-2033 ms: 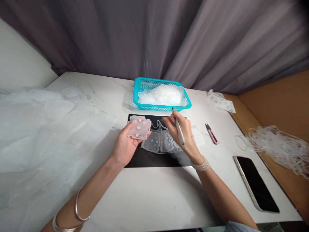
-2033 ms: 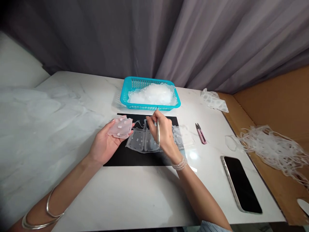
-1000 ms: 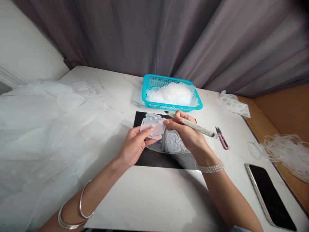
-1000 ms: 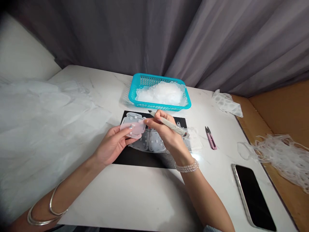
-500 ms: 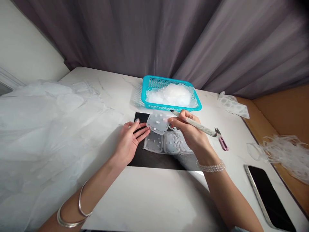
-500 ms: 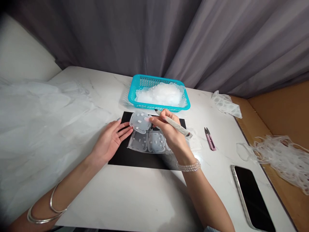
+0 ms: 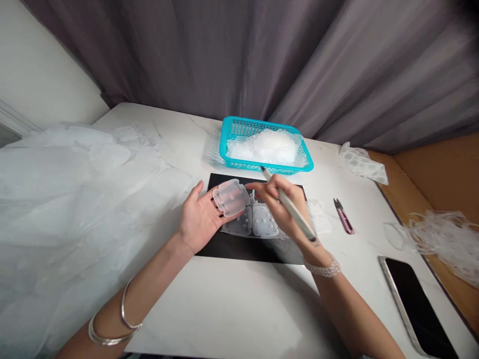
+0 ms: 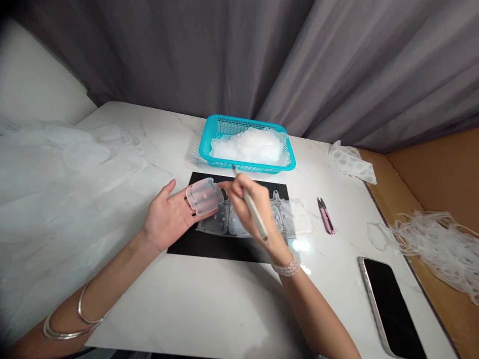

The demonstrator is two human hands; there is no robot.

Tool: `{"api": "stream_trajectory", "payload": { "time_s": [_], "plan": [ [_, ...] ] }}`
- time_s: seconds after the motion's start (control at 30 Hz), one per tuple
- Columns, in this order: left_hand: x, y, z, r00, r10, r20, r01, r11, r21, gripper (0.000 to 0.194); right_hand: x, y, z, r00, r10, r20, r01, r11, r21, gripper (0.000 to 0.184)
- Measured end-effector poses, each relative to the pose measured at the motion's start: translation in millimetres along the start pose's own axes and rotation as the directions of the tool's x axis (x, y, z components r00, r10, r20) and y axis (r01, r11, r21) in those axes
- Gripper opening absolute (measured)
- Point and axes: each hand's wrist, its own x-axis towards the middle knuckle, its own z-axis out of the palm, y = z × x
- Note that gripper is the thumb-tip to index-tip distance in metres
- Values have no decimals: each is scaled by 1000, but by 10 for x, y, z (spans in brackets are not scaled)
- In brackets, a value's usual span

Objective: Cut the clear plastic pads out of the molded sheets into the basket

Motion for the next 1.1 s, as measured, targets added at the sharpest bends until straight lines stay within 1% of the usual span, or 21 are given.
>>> {"api": "stream_trajectory", "payload": {
  "time_s": [0.07, 0.1, 0.17, 0.27, 0.37, 0.57, 0.8, 0.87, 0.93, 1.0, 1.07, 1.1],
  "plan": [
    [-5, 12, 6, 1000, -5, 12, 6, 1000, -3, 62, 63, 69, -61, 998, 41, -52, -38, 998, 56, 36],
    [-7, 15, 8, 1000, -11, 17, 11, 1000, -2, 62, 88, 103, -83, 995, 75, -59, -69, 993, 94, 36],
    [-12, 17, 12, 1000, -19, 23, 19, 1000, 2, 63, 112, 153, -98, 991, 131, -29, -124, 979, 164, 37],
    [-18, 11, 20, 999, -17, 34, 17, 1000, 6, 64, 94, 168, -66, 988, 154, 20, -154, 962, 226, 37],
    [-23, 2, 32, 999, -23, 45, 23, 1000, 6, 64, 62, 138, -27, 987, 156, 37, -160, 959, 233, 38],
    [-31, -8, 48, 998, -50, 26, 49, 999, 21, 64, 42, 92, -27, 985, 162, 56, -171, 962, 213, 38],
    [-34, -20, 45, 997, -72, 27, 71, 997, 27, 61, 53, 87, -23, 972, 177, 152, -211, 944, 253, 37],
    [-33, -22, 45, 997, -73, 34, 72, 997, 30, 61, 50, 96, -8, 971, 175, 161, -211, 945, 248, 36],
    [-32, -28, 41, 997, -74, 36, 73, 997, 40, 61, 38, 98, -2, 977, 170, 132, -194, 960, 201, 35],
    [-32, -41, 28, 997, -69, 34, 67, 995, 79, 60, 32, 86, -28, 985, 156, 77, -166, 976, 140, 35],
    [-26, -68, -1, 999, -31, 22, 27, 984, 178, 55, 66, 69, -99, 991, 136, -1, -135, 987, 85, 35],
    [-20, -87, -21, 1000, 7, 19, -12, 967, 254, 51, 112, 63, -150, 992, 109, -62, -106, 993, 53, 36]
  ]
}}
